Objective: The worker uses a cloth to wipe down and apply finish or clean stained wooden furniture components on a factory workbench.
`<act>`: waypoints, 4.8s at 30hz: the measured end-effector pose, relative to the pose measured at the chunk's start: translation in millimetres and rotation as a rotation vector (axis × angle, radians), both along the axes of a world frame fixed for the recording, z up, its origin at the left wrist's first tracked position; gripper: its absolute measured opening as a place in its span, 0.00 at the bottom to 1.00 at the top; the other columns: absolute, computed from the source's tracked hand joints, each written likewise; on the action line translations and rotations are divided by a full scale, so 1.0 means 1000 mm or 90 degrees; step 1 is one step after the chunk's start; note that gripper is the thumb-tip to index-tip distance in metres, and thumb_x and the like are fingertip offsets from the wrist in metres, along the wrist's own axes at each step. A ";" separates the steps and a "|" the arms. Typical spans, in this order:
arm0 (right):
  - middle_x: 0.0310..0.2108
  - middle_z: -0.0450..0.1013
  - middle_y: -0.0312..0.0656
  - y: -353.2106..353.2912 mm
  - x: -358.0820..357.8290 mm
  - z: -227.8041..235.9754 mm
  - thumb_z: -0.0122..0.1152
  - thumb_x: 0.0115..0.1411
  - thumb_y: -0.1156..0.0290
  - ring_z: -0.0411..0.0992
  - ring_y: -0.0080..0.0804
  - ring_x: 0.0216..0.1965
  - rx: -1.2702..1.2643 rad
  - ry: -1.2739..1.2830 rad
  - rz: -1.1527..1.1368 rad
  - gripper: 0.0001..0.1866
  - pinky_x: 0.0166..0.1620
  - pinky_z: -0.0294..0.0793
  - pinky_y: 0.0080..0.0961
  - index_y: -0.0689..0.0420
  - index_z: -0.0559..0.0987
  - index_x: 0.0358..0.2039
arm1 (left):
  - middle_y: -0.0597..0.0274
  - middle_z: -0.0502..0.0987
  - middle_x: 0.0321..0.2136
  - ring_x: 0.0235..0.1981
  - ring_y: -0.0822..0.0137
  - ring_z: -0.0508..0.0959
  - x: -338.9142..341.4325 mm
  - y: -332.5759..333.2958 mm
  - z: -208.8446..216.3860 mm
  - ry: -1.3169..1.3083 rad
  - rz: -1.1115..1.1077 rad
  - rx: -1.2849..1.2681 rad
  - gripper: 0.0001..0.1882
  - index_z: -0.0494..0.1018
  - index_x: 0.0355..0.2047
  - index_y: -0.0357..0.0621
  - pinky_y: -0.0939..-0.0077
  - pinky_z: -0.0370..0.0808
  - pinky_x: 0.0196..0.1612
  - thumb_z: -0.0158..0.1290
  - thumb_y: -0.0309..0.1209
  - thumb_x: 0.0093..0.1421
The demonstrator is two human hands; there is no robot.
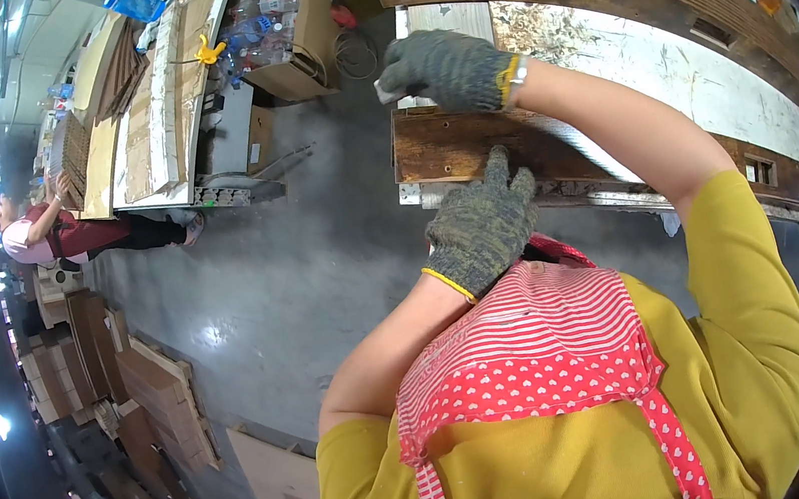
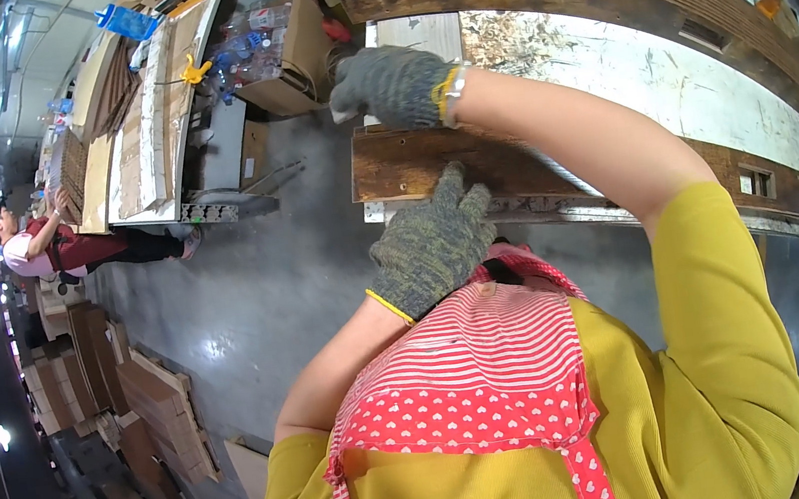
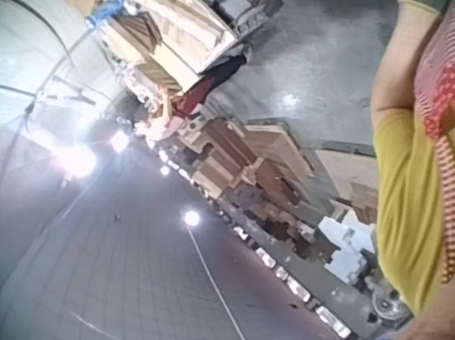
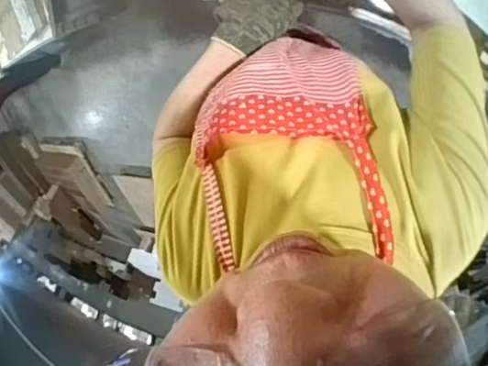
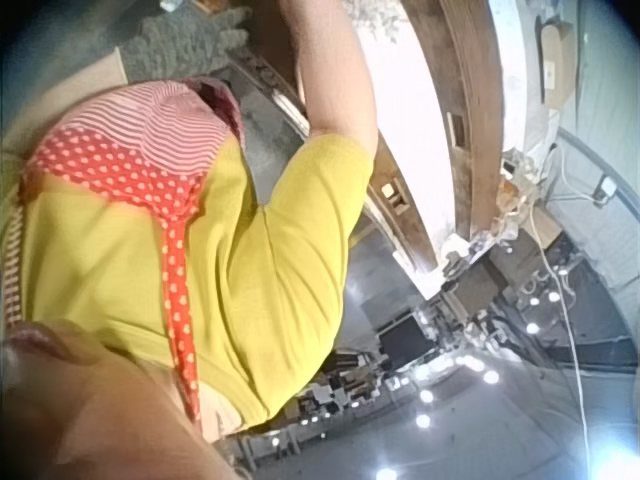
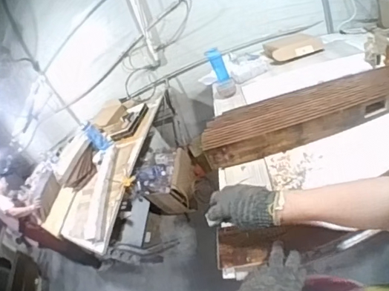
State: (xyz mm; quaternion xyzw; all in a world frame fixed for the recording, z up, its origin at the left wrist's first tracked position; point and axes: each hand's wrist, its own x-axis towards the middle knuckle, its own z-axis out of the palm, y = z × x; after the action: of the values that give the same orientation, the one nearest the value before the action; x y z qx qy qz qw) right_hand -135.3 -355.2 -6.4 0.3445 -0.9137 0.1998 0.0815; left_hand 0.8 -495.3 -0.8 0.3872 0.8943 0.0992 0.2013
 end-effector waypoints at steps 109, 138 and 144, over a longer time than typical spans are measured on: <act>0.36 0.74 0.44 0.199 0.358 -0.039 0.62 0.54 0.74 0.73 0.40 0.39 -0.057 0.302 -0.856 0.15 0.44 0.74 0.37 0.50 0.81 0.43 | 0.52 0.75 0.36 0.40 0.57 0.76 -0.022 0.026 -0.054 0.203 0.039 0.412 0.16 0.74 0.44 0.36 0.64 0.71 0.45 0.61 0.29 0.57; 0.37 0.74 0.51 0.262 0.424 -0.046 0.63 0.54 0.72 0.74 0.48 0.38 -0.209 0.216 -0.890 0.14 0.42 0.74 0.39 0.58 0.79 0.42 | 0.59 0.74 0.33 0.36 0.63 0.74 -0.019 0.028 -0.074 0.156 0.240 0.469 0.19 0.74 0.39 0.38 0.64 0.70 0.43 0.58 0.43 0.59; 0.34 0.76 0.51 0.279 0.430 -0.032 0.63 0.54 0.72 0.74 0.47 0.35 -0.241 0.217 -0.948 0.13 0.40 0.75 0.38 0.60 0.80 0.41 | 0.58 0.74 0.34 0.37 0.63 0.74 -0.019 0.028 -0.075 0.203 0.217 0.469 0.20 0.74 0.40 0.37 0.65 0.71 0.43 0.58 0.43 0.59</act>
State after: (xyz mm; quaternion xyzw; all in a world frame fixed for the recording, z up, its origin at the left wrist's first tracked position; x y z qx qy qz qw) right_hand 295.1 -75.9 -38.5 -0.3523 -0.8293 0.1893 0.3902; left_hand -18.0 -467.6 -75.5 0.2902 0.8704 0.3823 -0.1099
